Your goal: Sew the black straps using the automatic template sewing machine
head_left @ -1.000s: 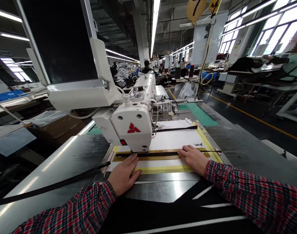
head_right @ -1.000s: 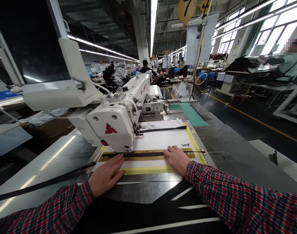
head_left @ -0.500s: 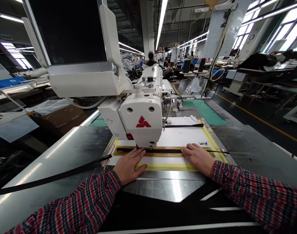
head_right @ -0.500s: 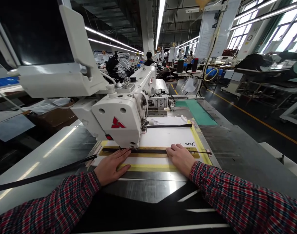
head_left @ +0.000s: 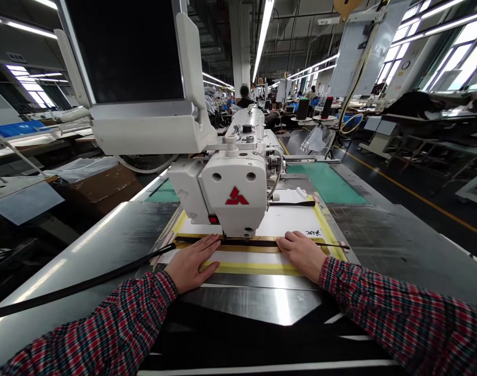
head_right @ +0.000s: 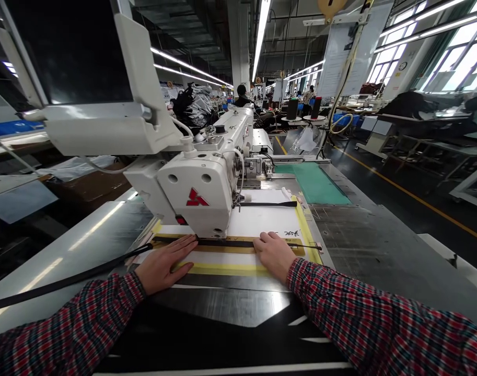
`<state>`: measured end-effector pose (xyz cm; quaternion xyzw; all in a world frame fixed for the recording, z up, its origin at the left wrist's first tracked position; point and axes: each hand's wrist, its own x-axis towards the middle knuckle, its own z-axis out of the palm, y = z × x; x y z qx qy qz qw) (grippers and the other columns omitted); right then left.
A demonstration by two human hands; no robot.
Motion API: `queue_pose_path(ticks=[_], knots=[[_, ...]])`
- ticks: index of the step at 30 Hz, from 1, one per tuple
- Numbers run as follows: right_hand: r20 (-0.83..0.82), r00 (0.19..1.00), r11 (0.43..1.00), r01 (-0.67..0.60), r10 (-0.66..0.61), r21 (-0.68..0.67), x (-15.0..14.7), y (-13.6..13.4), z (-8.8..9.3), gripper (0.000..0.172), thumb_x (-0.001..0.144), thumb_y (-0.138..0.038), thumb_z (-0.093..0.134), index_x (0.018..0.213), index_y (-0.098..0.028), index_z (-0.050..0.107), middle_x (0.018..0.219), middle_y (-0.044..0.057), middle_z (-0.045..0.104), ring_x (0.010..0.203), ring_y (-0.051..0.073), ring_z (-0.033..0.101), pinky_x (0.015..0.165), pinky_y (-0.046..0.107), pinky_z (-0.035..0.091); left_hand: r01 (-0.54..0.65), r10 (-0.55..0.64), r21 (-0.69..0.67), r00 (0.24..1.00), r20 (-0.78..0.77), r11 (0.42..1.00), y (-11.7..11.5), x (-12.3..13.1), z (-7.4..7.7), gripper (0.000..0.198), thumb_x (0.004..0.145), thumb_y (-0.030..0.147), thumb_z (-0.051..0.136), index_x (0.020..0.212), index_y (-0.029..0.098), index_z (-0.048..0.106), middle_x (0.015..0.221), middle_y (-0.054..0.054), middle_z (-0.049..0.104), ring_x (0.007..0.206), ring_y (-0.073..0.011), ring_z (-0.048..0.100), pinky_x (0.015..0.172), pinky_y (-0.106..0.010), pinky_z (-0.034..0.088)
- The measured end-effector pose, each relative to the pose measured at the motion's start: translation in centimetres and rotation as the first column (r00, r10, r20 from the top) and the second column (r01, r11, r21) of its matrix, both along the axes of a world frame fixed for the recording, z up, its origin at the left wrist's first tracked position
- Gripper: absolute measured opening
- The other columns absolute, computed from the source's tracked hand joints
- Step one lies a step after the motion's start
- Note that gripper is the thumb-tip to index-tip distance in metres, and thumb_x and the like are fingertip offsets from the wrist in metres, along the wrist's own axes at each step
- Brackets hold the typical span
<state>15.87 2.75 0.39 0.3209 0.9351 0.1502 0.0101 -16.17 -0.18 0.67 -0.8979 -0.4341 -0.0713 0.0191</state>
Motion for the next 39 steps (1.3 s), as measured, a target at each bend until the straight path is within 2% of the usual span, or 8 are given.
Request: queue_pose_path(ticks=[10,25,28,30,32,34,36,39], knots=[[-0.004,1.0,1.0,-0.023,0.023,0.003,-2.5,0.3,-0.4,0.009,0.086,-0.012,0.052,0.083,-0.013,0.061,0.096,0.009,0.052,0.082,0.023,0.042,0.072,0.037,0.037,-0.014,0.014,-0.015,1.0,-0.026,1.0,0.0,-2.8,0.4,0.048,0.092,0.038,0.037,0.135,0.017,0.037,0.141,-0.005,0.032,0.13,-0.0202,0.03,0.106,-0.035,0.032],[-0.063,0.997,0.998,-0.053,0.055,0.026,-5.9,0.4,-0.4,0.016,0.088,-0.009,0.046,0.094,-0.01,0.061,0.091,0.009,0.054,0.081,0.022,0.044,0.068,0.034,0.041,0.015,-0.015,-0.012,0.999,-0.03,1.0,0.2,-6.8,0.4,0.048,0.092,0.035,0.038,0.137,0.018,0.033,0.143,-0.002,0.027,0.13,-0.0214,0.028,0.107,-0.034,0.03],[-0.187,0.982,0.995,-0.015,-0.003,-0.099,-5.4,1.2,0.1,0.022,0.087,-0.006,0.046,0.1,-0.012,0.062,0.09,0.008,0.057,0.084,0.021,0.048,0.07,0.032,0.043,0.024,-0.024,0.003,0.999,-0.045,1.0,0.3,-7.1,0.4,0.047,0.093,0.033,0.037,0.137,0.018,0.033,0.143,-0.003,0.027,0.131,-0.0213,0.027,0.107,-0.034,0.03],[-0.307,0.945,0.956,0.015,-0.109,-0.293,-4.1,2.4,0.5,0.024,0.085,-0.006,0.048,0.099,-0.016,0.065,0.089,0.005,0.061,0.085,0.019,0.052,0.071,0.028,0.044,0.027,-0.026,0.006,0.997,-0.073,1.0,0.3,-7.2,0.5,0.047,0.092,0.032,0.037,0.136,0.016,0.034,0.143,-0.004,0.028,0.131,-0.0214,0.027,0.107,-0.035,0.03],[-0.367,0.895,0.869,0.045,-0.255,-0.494,-2.1,3.7,1.0,0.022,0.084,-0.009,0.052,0.094,-0.019,0.068,0.088,0.003,0.064,0.082,0.017,0.057,0.072,0.025,0.045,0.002,0.0,0.016,0.994,-0.106,1.0,-0.1,-6.8,0.7,0.046,0.092,0.031,0.037,0.135,0.014,0.037,0.141,-0.007,0.031,0.129,-0.0231,0.03,0.105,-0.038,0.033],[-0.369,0.855,0.82,0.105,-0.363,-0.563,0.1,4.6,1.2,0.02,0.082,-0.01,0.055,0.09,-0.019,0.07,0.085,0.003,0.066,0.078,0.017,0.059,0.072,0.025,0.046,-0.038,0.041,0.031,0.993,-0.11,0.999,-1.0,-5.4,0.9,0.043,0.091,0.028,0.037,0.131,0.013,0.042,0.138,-0.01,0.037,0.126,-0.025,0.036,0.102,-0.04,0.036],[-0.389,0.841,0.852,0.147,-0.375,-0.503,1.8,4.7,1.0,0.023,0.082,-0.008,0.052,0.089,-0.019,0.071,0.082,0.003,0.066,0.077,0.018,0.059,0.071,0.025,0.045,-0.031,0.032,0.016,0.997,-0.068,0.999,-2.2,-2.6,1.2,0.042,0.09,0.024,0.037,0.13,0.013,0.043,0.135,-0.011,0.041,0.123,-0.0245,0.04,0.101,-0.039,0.039],[-0.398,0.861,0.911,0.159,-0.317,-0.381,2.7,3.7,0.7,0.03,0.083,-0.003,0.046,0.091,-0.019,0.07,0.082,0.003,0.064,0.076,0.017,0.058,0.068,0.024,0.043,0.109,-0.106,-0.07,0.993,0.047,0.992,-3.5,3.6,1.6,0.047,0.088,0.024,0.041,0.134,0.011,0.036,0.136,-0.011,0.039,0.126,-0.0211,0.037,0.104,-0.035,0.036]])
